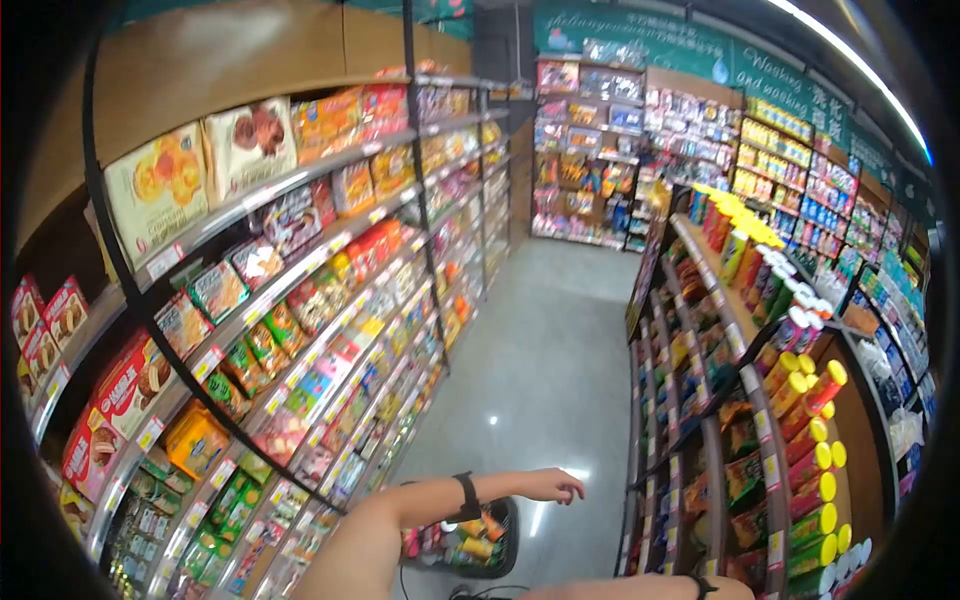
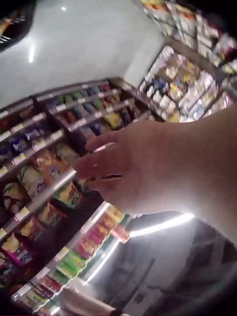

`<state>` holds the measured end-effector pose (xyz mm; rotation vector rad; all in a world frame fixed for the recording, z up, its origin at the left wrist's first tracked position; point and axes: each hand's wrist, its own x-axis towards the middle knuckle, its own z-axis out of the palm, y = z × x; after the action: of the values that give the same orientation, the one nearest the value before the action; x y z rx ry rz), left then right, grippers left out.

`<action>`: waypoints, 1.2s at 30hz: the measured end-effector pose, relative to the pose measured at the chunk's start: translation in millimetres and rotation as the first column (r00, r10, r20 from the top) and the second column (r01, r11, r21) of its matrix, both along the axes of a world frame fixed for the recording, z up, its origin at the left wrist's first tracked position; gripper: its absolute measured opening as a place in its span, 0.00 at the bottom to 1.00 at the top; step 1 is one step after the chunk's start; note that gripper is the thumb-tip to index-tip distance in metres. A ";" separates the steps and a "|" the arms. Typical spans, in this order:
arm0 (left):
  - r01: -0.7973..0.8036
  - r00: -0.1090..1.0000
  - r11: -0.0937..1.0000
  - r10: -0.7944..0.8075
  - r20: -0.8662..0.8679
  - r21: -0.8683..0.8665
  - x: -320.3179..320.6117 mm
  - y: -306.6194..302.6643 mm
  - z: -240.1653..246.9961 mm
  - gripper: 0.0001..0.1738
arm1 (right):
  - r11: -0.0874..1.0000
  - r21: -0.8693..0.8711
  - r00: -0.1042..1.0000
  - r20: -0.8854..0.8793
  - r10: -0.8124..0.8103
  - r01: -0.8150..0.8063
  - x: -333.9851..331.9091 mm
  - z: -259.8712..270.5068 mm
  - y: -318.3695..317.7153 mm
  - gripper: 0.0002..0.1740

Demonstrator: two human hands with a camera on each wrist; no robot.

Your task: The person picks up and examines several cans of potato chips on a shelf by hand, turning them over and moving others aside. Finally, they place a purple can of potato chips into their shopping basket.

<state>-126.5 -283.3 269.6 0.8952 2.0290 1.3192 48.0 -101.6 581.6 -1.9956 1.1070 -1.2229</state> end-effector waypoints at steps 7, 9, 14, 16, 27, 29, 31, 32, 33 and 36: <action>-0.597 0.781 0.767 0.623 0.048 -0.236 163.7 -161.1 -235.3 0.16 | 0.407 0.740 0.617 -0.014 -0.787 0.535 -12.7 -223.3 -10.6 0.16; -0.525 0.701 0.732 0.661 0.267 -0.434 210.2 -195.6 -268.3 0.17 | 0.252 0.823 0.529 -0.068 -0.846 0.509 7.9 -290.8 -11.3 0.17; -0.202 0.921 0.685 0.376 0.102 -0.700 309.4 -269.9 -426.5 0.20 | -0.151 0.892 0.472 -0.361 -0.804 0.426 85.6 -412.0 15.7 0.19; -0.198 0.856 0.604 0.490 0.164 -0.772 308.5 -269.7 -390.5 0.20 | -0.175 0.895 0.501 -0.381 -0.777 0.410 115.1 -433.3 23.6 0.19; -0.271 0.780 0.718 0.554 0.291 -0.641 218.1 -184.3 -424.2 0.17 | -0.303 0.952 0.043 -0.301 -0.952 -0.046 285.0 -553.3 145.3 0.17; -0.335 0.770 0.696 0.591 0.241 -0.635 194.5 -168.5 -422.1 0.16 | -0.323 0.919 -0.079 -0.348 -0.934 -0.228 315.4 -545.3 147.4 0.15; -0.412 0.818 0.598 0.575 0.009 -0.687 168.9 -157.9 -439.1 0.19 | -0.274 0.931 -0.048 -0.293 -0.955 -0.240 335.7 -548.8 149.3 0.16; -0.373 0.876 0.607 0.479 -0.052 -0.702 157.2 -154.0 -455.9 0.24 | -0.235 0.934 -0.093 -0.268 -0.959 -0.268 347.9 -550.2 149.4 0.17; -0.371 0.879 0.608 0.474 -0.054 -0.702 142.7 -150.5 -463.8 0.24 | -0.196 0.936 -0.135 -0.243 -0.961 -0.292 357.6 -550.6 149.2 0.18; -0.480 0.840 0.637 0.135 -0.526 -0.602 103.2 -144.1 -509.4 0.24 | -0.130 0.892 -0.297 -0.278 -0.913 -0.433 376.6 -543.6 127.9 0.23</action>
<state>-23.2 -427.4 -239.8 0.4731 2.8475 0.3282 424.6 26.3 38.0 1.1430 1.3594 -1.1677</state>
